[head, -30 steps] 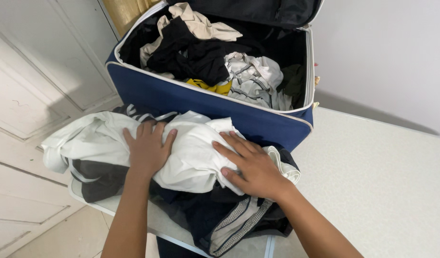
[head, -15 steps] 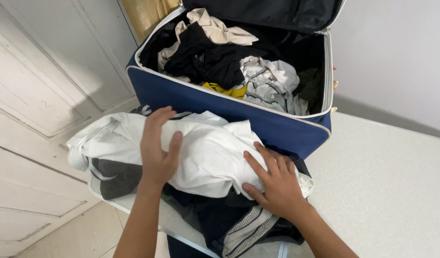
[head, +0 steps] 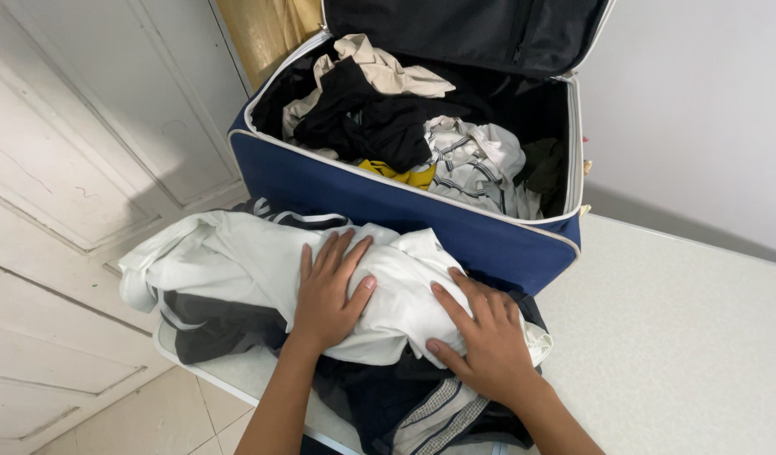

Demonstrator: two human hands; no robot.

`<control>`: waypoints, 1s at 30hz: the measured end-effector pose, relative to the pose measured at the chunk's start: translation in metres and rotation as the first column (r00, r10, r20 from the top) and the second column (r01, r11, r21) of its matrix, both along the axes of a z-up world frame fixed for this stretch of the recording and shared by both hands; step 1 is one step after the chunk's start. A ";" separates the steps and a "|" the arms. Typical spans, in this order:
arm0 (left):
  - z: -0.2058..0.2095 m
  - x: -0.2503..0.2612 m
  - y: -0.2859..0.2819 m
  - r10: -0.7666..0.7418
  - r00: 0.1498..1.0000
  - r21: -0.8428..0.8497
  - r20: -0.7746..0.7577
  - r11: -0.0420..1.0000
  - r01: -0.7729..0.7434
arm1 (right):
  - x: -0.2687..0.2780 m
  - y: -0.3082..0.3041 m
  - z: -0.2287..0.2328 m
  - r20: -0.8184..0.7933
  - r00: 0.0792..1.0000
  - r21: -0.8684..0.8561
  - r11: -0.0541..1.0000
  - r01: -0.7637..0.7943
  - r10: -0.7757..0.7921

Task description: The person unloads clothes from a suitcase, handling items one at a time and placing them in a pile on a nearby surface.

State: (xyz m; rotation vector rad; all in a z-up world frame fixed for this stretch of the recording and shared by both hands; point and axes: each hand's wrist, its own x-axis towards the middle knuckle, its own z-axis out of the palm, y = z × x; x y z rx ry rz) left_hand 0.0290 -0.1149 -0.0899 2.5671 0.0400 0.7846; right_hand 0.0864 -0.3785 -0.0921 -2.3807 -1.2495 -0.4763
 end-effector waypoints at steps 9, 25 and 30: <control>0.001 -0.004 -0.004 -0.014 1.000 -0.041 -0.010 0.999 0.013 | -0.003 -0.004 0.010 -0.092 0.995 -0.016 0.999 -0.039 0.038; 0.150 0.105 -0.011 -0.117 0.987 -0.108 0.113 0.986 0.129 | 0.110 -0.006 0.186 -0.145 0.977 0.066 0.987 -0.149 0.157; 0.149 0.238 -0.004 0.007 0.983 0.321 -0.185 0.945 0.053 | 0.208 0.051 0.191 -0.265 0.962 -0.169 0.985 0.023 -0.068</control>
